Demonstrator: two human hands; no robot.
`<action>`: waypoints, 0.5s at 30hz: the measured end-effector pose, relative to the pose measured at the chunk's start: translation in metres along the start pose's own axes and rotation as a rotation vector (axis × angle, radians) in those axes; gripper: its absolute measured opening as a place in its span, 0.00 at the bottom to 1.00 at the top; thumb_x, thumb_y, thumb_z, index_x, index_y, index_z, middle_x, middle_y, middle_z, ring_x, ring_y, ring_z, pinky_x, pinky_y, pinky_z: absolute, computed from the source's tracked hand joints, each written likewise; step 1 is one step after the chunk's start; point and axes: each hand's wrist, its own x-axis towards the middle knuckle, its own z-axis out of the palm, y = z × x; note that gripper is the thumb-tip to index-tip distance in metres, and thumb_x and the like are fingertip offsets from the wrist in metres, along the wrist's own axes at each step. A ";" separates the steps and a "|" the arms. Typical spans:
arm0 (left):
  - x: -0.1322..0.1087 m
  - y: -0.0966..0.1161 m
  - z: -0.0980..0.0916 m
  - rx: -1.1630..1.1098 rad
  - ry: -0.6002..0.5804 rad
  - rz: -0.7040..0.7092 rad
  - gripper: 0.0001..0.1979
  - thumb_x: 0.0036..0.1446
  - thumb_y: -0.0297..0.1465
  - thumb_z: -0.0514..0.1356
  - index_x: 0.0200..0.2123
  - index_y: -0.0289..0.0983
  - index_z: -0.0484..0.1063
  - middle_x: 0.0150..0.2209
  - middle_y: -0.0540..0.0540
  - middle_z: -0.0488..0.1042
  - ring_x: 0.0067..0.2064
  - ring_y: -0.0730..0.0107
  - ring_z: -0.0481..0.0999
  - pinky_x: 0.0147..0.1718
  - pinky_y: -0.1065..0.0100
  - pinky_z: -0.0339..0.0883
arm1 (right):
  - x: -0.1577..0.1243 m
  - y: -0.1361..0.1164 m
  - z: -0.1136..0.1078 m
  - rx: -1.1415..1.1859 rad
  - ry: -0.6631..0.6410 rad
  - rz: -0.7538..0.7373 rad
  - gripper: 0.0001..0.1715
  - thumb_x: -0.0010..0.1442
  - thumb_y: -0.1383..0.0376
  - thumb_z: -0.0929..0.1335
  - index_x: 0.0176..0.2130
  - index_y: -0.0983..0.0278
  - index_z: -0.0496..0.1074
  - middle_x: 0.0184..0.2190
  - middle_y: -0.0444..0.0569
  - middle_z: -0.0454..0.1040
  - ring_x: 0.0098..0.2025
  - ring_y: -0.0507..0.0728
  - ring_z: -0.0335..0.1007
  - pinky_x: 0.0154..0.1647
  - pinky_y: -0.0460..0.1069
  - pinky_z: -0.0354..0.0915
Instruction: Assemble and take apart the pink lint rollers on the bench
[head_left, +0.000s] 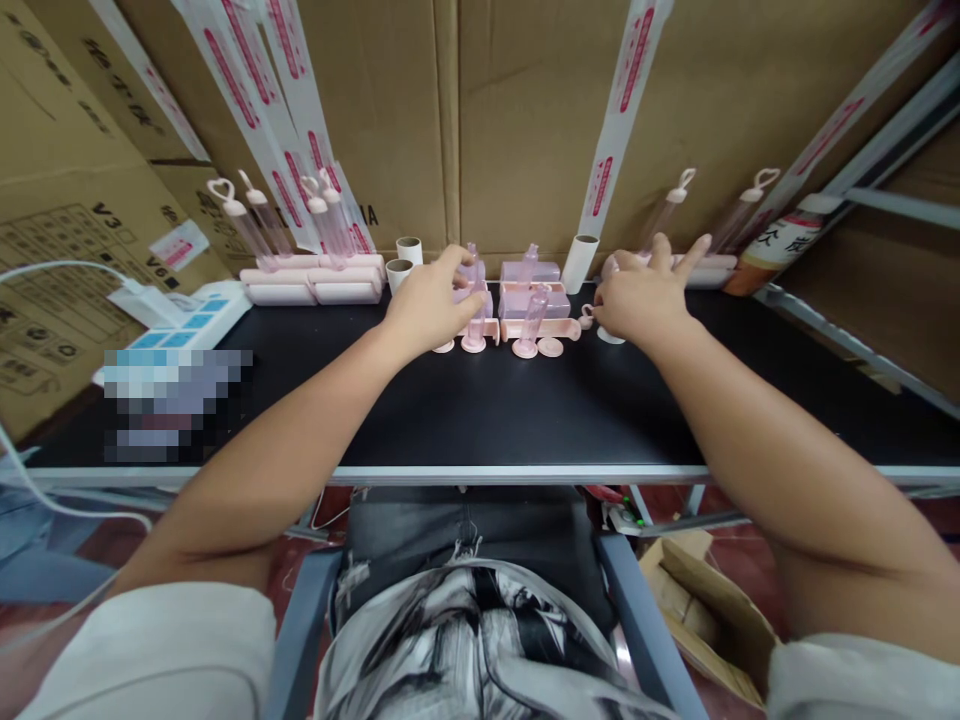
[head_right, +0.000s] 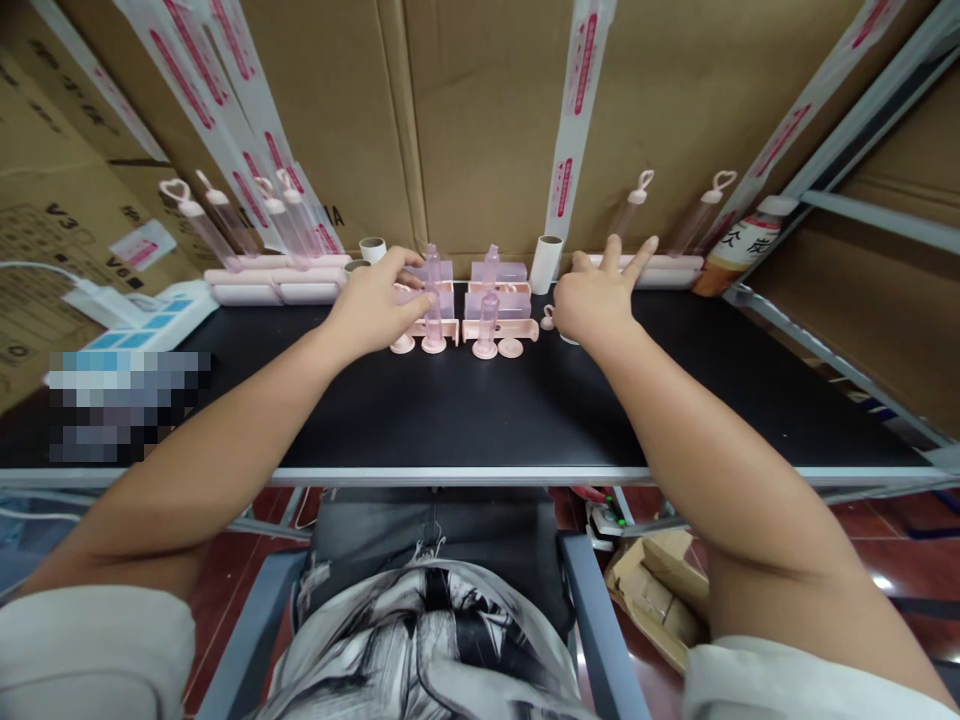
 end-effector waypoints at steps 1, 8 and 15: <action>0.000 0.000 0.000 0.003 -0.002 0.000 0.26 0.67 0.40 0.64 0.66 0.43 0.72 0.56 0.43 0.85 0.56 0.52 0.83 0.59 0.55 0.75 | 0.001 0.002 0.003 -0.011 0.002 0.001 0.18 0.64 0.53 0.75 0.51 0.54 0.88 0.59 0.60 0.79 0.79 0.90 0.44 0.69 0.95 0.28; 0.000 -0.003 -0.002 0.005 0.022 0.013 0.24 0.68 0.40 0.64 0.64 0.42 0.74 0.55 0.42 0.85 0.57 0.53 0.83 0.59 0.55 0.74 | 0.001 0.003 -0.013 -0.001 -0.008 0.025 0.09 0.65 0.59 0.74 0.40 0.57 0.87 0.59 0.59 0.81 0.78 0.90 0.47 0.70 0.94 0.31; 0.000 -0.007 -0.004 -0.032 0.070 0.023 0.22 0.66 0.37 0.64 0.62 0.41 0.75 0.53 0.43 0.85 0.52 0.57 0.82 0.56 0.56 0.76 | -0.021 -0.024 -0.049 0.066 -0.054 -0.131 0.11 0.66 0.63 0.71 0.34 0.59 0.85 0.67 0.57 0.78 0.75 0.88 0.56 0.73 0.90 0.40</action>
